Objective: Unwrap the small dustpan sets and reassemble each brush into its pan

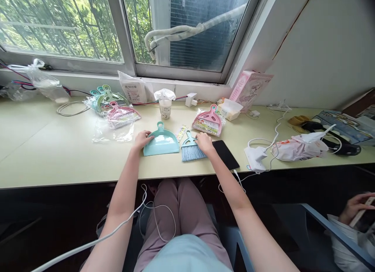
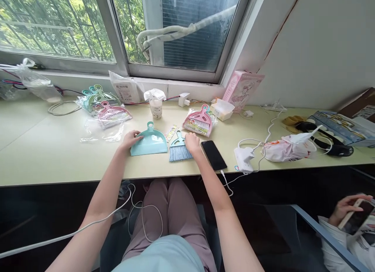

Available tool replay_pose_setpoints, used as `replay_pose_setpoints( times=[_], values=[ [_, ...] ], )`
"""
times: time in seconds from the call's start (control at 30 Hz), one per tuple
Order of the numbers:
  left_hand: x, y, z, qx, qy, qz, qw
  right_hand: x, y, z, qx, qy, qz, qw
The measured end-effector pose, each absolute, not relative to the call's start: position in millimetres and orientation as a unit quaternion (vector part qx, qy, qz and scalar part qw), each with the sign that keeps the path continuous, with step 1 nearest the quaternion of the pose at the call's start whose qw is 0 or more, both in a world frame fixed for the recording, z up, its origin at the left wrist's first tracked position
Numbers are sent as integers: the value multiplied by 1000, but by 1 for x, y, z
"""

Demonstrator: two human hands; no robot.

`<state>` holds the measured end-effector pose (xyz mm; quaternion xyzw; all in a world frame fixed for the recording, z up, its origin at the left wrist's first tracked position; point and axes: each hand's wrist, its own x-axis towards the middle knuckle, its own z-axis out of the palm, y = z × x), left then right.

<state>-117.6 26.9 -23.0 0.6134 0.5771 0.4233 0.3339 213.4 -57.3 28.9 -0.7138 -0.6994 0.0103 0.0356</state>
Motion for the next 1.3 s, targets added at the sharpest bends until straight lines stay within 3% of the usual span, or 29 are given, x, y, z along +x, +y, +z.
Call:
replay_pose_setpoints(
  times=[0.13,0.27,0.4,0.5,0.73,0.83,0.97,1.3],
  values=[
    [-120,29,-22,566,519,469,435,211,-64,26,-711,-699,-13,67],
    [-120,25,-13,440,471,558,522,218,-77,49,-662,-712,88,217],
    [-110,14,-5,454,404,534,588,191,-71,63,-549,-713,242,362],
    [-104,6,-3,496,383,481,614,143,-54,53,-571,-675,216,414],
    [-107,1,1,548,426,456,557,91,-22,18,-603,-662,40,444],
    [-106,2,4,535,408,474,568,103,-11,8,-570,-620,184,506],
    [-104,0,6,556,386,463,572,113,-3,-5,-496,-570,415,507],
    [-90,-3,5,572,417,445,549,119,-3,-4,-561,-516,422,491]
  ],
)
